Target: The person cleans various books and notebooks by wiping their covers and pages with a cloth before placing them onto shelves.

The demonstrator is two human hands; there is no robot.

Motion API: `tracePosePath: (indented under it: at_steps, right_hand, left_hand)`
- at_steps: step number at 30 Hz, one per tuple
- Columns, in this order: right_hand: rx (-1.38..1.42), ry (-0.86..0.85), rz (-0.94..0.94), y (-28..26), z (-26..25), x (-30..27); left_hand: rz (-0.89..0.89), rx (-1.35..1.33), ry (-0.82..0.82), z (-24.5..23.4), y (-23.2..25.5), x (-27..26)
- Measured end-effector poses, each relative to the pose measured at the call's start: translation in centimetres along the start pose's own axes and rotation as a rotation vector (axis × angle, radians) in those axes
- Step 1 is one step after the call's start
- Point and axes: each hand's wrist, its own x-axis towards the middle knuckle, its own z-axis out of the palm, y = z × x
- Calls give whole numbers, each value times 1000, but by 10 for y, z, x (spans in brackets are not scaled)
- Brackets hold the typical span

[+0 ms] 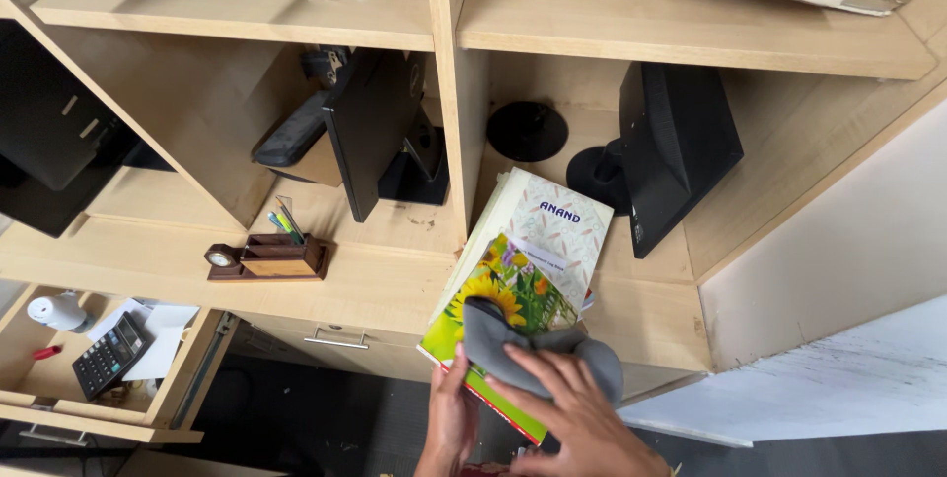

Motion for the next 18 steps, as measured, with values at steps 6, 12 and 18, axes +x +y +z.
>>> tracePosePath:
  at_steps: [6, 12, 18]
  right_hand:
    - [-128, 316, 249, 33, 3, -13]
    - [177, 526, 298, 57, -9, -21]
    - [606, 626, 495, 92, -2, -53]
  left_hand:
    - [-159, 1, 56, 24, 13, -14]
    - [-109, 134, -147, 45, 21, -15]
    - [651, 1039, -195, 63, 56, -1]
